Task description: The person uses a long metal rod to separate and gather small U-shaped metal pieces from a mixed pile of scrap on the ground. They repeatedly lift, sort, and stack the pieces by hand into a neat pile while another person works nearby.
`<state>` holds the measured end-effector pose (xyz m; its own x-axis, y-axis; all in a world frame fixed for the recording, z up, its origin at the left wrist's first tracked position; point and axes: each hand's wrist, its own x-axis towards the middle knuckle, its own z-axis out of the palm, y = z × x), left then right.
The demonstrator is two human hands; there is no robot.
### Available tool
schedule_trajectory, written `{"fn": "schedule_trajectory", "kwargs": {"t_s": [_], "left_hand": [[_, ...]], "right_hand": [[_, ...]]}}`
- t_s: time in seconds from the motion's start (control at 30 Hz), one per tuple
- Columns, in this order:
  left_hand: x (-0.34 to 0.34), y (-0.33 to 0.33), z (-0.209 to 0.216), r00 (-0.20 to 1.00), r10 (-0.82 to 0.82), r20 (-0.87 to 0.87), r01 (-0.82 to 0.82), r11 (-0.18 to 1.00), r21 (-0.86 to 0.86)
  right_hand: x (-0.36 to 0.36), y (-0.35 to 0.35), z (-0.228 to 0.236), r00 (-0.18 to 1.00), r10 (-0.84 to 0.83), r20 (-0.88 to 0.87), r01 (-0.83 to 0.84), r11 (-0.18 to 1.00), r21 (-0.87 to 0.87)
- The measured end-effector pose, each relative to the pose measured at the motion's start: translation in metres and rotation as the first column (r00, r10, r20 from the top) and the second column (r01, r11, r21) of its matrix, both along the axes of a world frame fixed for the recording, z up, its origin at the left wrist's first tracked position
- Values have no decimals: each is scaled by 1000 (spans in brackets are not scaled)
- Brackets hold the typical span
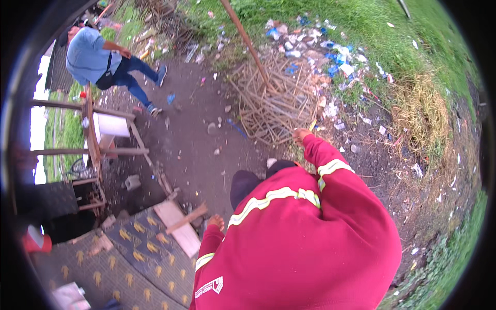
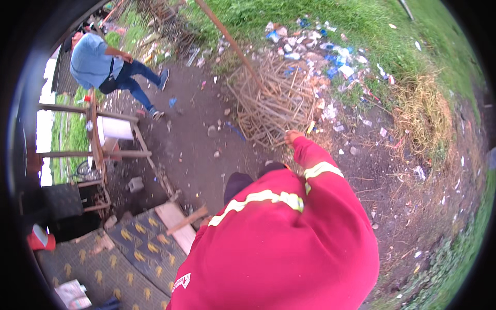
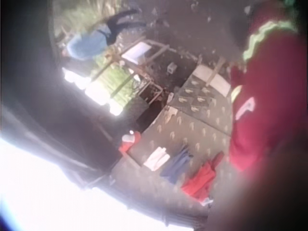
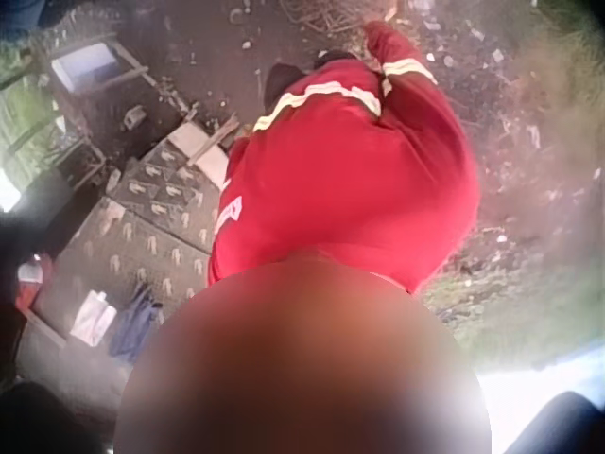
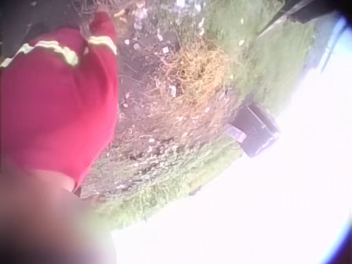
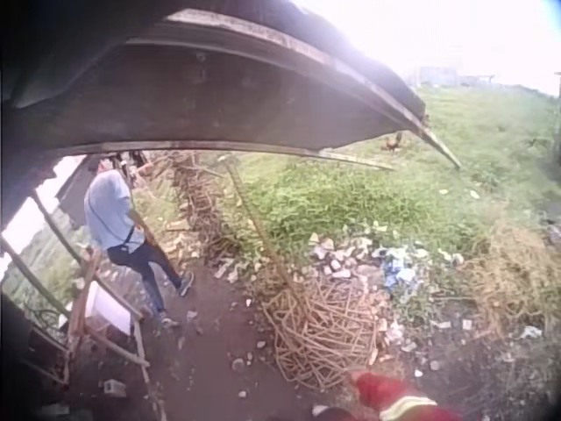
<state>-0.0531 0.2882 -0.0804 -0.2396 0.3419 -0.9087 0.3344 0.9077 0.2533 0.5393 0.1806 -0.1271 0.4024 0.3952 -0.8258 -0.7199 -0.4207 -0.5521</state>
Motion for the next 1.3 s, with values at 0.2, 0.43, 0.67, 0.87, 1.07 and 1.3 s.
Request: {"fn": "schedule_trajectory", "kwargs": {"t_s": [0.2,0.43,0.67,0.87,1.07,1.3], "left_hand": [[143,246,-10,815,-578,-36,576,816,-54],[437,360,53,417,-895,161,742,437,507],[553,378,52,251,-941,225,870,321,374],[611,353,-23,284,-959,16,947,283,153],[649,310,-65,544,-835,-87,835,527,160],[650,342,-49,603,-774,194,694,629,350]], "right_hand": [[21,63,50,928,-312,205,262,935,238],[-130,4,-86,794,469,386,62,569,-820],[-183,29,-127,841,-521,143,514,691,-508],[-37,63,-124,595,-623,508,769,624,-137],[73,120,-120,661,-274,699,684,602,-411],[84,124,-126,606,-524,599,732,662,-161]]}}
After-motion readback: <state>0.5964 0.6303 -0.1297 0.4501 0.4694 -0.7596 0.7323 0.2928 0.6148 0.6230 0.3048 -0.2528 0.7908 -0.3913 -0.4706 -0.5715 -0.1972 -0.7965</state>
